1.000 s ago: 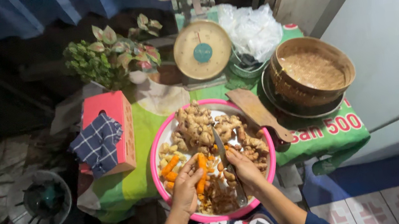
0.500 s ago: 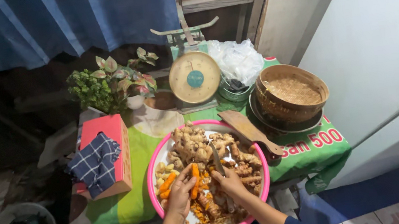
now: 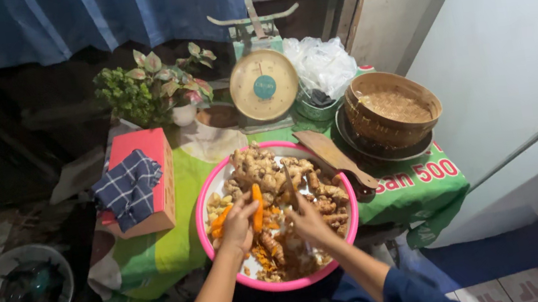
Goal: The person peels turmeric and carrots using a knife over a pink bowl. The person holds each root in one hand and uses the knife in the other to remove the skin, placing the peeled pieces into the bowl.
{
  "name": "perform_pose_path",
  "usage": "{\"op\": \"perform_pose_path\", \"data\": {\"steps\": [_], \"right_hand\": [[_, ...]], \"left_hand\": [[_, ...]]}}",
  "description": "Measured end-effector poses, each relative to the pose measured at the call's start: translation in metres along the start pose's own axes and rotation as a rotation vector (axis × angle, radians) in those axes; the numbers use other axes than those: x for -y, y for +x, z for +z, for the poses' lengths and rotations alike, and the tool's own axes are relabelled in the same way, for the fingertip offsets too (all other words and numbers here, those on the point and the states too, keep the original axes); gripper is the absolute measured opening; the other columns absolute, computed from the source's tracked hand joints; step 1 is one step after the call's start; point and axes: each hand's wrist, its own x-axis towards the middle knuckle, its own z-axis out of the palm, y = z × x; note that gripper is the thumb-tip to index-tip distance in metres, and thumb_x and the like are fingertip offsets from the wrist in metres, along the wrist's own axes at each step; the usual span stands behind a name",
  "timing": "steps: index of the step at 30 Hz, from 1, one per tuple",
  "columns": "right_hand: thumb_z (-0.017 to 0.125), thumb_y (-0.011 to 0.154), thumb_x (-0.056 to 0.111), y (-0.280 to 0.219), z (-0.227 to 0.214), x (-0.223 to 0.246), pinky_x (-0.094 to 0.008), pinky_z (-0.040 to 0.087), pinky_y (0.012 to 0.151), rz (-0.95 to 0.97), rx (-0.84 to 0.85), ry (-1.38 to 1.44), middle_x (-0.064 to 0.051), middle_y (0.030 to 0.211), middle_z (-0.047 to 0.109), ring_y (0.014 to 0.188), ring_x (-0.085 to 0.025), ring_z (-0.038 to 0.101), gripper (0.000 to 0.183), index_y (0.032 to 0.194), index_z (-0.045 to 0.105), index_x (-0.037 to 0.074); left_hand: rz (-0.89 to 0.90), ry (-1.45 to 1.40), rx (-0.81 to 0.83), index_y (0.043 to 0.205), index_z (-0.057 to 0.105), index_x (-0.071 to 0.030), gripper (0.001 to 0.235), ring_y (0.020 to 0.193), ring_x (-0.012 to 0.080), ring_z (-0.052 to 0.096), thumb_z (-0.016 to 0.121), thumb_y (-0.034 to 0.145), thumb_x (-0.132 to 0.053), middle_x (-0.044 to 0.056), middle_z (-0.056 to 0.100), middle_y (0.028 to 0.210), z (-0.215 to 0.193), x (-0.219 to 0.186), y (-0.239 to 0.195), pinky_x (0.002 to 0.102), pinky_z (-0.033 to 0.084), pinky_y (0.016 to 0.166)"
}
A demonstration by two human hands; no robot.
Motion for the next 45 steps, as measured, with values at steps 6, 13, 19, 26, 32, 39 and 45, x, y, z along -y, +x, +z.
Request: {"op": "perform_pose_path", "data": {"steps": [6,13,19,26,32,39,45], "right_hand": [[0.051,0.107,0.026,0.040,-0.023,-0.017,-0.029,0.049,0.061,-0.005,-0.019,0.153,-0.003,0.091,0.065,0.070,-0.012,0.056,0.035,0.134,0.064,0.008],[0.055,0.101,0.023,0.003,-0.006,-0.006,-0.035,0.038,0.057,-0.066,-0.020,0.088,-0.009,0.107,0.074,0.063,-0.018,0.042,0.049,0.150,0.055,0.016],[0.061,0.102,0.019,-0.026,0.004,0.016,-0.036,0.049,0.103,-0.666,-0.049,-0.293,-0.021,0.135,0.068,0.125,-0.026,0.066,0.046,0.145,0.055,0.003],[0.061,0.100,0.021,-0.039,0.008,0.031,-0.035,0.051,0.099,-0.545,-0.010,-0.310,-0.016,0.138,0.066,0.125,-0.025,0.066,0.049,0.147,0.053,0.011],[0.061,0.099,0.021,-0.052,0.010,0.044,-0.038,0.056,0.086,-0.490,-0.056,-0.323,-0.017,0.119,0.072,0.105,-0.030,0.073,0.042,0.140,0.056,0.013],[0.059,0.101,0.020,-0.042,0.006,0.033,-0.037,0.056,0.074,-0.612,-0.133,-0.282,-0.017,0.099,0.075,0.087,-0.026,0.075,0.040,0.139,0.052,0.008],[0.052,0.103,0.027,-0.031,-0.002,0.020,-0.024,0.035,0.043,-0.150,0.109,0.275,-0.002,0.076,0.058,0.049,-0.009,0.045,0.042,0.143,0.054,0.015]], "left_hand": [[-0.013,-0.081,0.071,0.128,0.062,-0.007,0.035,0.078,0.0187,0.067,0.060,0.094,-0.012,0.010,0.071,0.100,0.015,0.007,-0.004,0.036,0.060,0.066],[0.074,-0.028,0.057,0.137,0.062,-0.008,0.042,0.092,0.0122,0.068,0.063,0.094,-0.007,0.002,0.071,0.107,0.009,0.011,-0.013,0.028,0.060,0.079],[0.068,0.037,0.012,0.137,0.064,-0.004,0.039,0.089,0.0149,0.065,0.064,0.097,-0.006,0.005,0.071,0.106,0.016,0.019,-0.019,0.028,0.051,0.071],[0.092,0.025,-0.010,0.130,0.065,-0.001,0.033,0.092,0.0079,0.071,0.064,0.097,-0.005,0.003,0.075,0.109,0.028,0.007,-0.035,0.019,0.058,0.074],[-0.011,0.100,-0.048,0.123,0.069,-0.009,0.027,0.056,0.0062,0.055,0.067,0.096,-0.011,0.001,0.066,0.083,0.042,-0.013,-0.054,0.020,0.038,0.037],[-0.055,0.103,-0.009,0.120,0.069,-0.006,0.024,0.056,0.0051,0.054,0.068,0.097,-0.013,0.001,0.069,0.083,0.056,-0.013,-0.064,0.020,0.039,0.040],[-0.002,0.205,-0.043,0.124,0.070,-0.006,0.030,0.057,0.0043,0.055,0.071,0.095,-0.013,0.003,0.071,0.084,0.062,-0.018,-0.069,0.018,0.037,0.041]]}}
